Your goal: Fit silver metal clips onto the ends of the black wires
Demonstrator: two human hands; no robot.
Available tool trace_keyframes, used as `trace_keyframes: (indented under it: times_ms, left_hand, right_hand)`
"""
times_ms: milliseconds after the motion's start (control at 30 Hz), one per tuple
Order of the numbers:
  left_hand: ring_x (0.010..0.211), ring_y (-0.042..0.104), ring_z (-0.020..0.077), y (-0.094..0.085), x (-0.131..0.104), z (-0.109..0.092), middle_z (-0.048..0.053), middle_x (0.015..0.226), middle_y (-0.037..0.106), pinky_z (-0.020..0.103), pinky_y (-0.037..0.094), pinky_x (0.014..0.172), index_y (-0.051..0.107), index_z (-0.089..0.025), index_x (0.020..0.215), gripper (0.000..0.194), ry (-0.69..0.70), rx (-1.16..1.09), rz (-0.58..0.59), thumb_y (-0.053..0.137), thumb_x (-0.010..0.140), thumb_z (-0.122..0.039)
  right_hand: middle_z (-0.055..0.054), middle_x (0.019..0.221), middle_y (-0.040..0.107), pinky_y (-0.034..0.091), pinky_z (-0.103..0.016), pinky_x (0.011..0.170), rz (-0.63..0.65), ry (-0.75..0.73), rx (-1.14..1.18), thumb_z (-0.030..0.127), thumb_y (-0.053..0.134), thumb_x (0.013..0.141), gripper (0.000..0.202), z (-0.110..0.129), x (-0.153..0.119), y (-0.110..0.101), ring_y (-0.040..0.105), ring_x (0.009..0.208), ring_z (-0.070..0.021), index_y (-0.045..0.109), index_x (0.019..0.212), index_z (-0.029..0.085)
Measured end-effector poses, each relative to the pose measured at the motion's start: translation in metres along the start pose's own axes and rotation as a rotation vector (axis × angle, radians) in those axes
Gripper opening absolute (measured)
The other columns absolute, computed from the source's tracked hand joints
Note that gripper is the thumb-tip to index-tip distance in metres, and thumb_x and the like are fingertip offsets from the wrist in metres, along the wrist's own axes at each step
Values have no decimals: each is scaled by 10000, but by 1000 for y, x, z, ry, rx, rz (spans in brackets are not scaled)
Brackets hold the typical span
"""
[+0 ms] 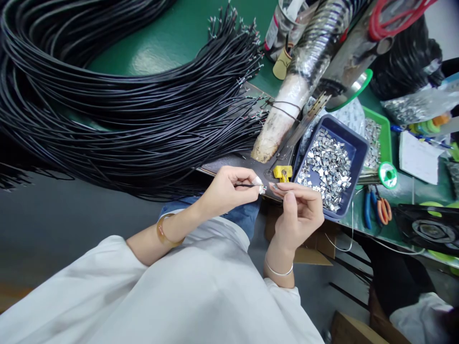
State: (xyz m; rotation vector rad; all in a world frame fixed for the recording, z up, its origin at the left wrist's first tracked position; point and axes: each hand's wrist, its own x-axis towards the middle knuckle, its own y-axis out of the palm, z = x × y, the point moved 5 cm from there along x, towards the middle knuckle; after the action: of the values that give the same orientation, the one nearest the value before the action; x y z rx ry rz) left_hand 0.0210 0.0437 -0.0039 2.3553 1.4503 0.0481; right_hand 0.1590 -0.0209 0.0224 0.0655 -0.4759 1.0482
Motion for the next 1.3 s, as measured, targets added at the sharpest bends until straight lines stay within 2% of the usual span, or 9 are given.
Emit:
trace_keyframes:
  times_ms: [300, 433, 600, 700, 800, 900, 1033, 1200, 1300]
  left_hand:
    - [513, 341, 35, 1, -2, -6, -40, 566, 508, 160, 258, 452, 639, -116, 645, 57, 35, 46, 8, 660, 684, -153]
    - [526, 357, 40, 2, -2, -7, -35, 578, 503, 164, 278, 468, 631, -119, 636, 61, 34, 66, 4, 656, 676, -158]
    - [510, 331, 38, 0, -1, -3, -39, 568, 485, 167, 239, 454, 619, -122, 632, 61, 25, 59, -12, 654, 666, -159]
    - [483, 276, 27, -1, 0, -2, -58, 537, 441, 170, 199, 437, 622, -123, 636, 55, 22, 36, -12, 650, 672, -153]
    - [475, 260, 22, -1, 0, -3, -66, 529, 441, 167, 201, 436, 628, -123, 636, 32, 18, 26, -17, 642, 664, -131]
    - [483, 290, 25, 0, 0, -4, -56, 545, 487, 164, 218, 438, 639, -123, 630, 23, 10, 34, -24, 652, 648, -129]
    - [511, 367, 39, -2, 1, -4, -37, 578, 531, 161, 271, 455, 659, -119, 645, 23, 24, 69, -33, 668, 652, -139]
    - [504, 389, 49, -5, 3, -2, -23, 574, 554, 173, 300, 462, 700, -114, 684, 56, 60, 83, -54, 669, 699, -157]
    - [546, 470, 81, -7, 4, -1, 5, 599, 604, 187, 346, 483, 726, -121, 693, 76, 94, 112, -69, 691, 718, -184]
  right_hand:
    - [18, 845, 727, 650, -243, 649, 66, 195, 203, 247, 643, 893, 96, -16, 1, 3, 743, 690, -119, 583, 827, 211]
    - [22, 801, 720, 640, -231, 610, 65, 208, 228, 256, 645, 883, 109, -19, 2, 2, 732, 632, -116, 576, 815, 207]
    - [26, 792, 711, 653, -267, 630, -13, 108, 119, 228, 619, 911, 84, -13, 1, -1, 728, 659, -123, 571, 842, 219]
    - [7, 850, 729, 665, -327, 690, -102, -61, -23, 202, 602, 923, 49, -5, -1, -5, 748, 761, -152, 593, 888, 234]
    - [-5, 913, 754, 656, -360, 712, -68, -246, -113, 149, 626, 895, 109, 4, -4, -4, 757, 830, -178, 626, 939, 249]
    - [1, 917, 765, 640, -359, 701, 2, -338, -180, 124, 660, 862, 167, 8, -6, -1, 757, 829, -184, 643, 953, 263]
    - [9, 885, 761, 631, -341, 689, 29, -347, -212, 131, 658, 867, 162, 6, -7, 1, 752, 799, -174, 640, 953, 267]
    - [-22, 957, 752, 649, -358, 745, -7, -184, -110, 145, 611, 910, 118, -7, -5, -1, 754, 883, -179, 629, 976, 241]
    - [-28, 991, 763, 644, -358, 800, 44, -218, -195, 129, 655, 883, 117, -7, -3, 2, 750, 928, -176, 646, 948, 226]
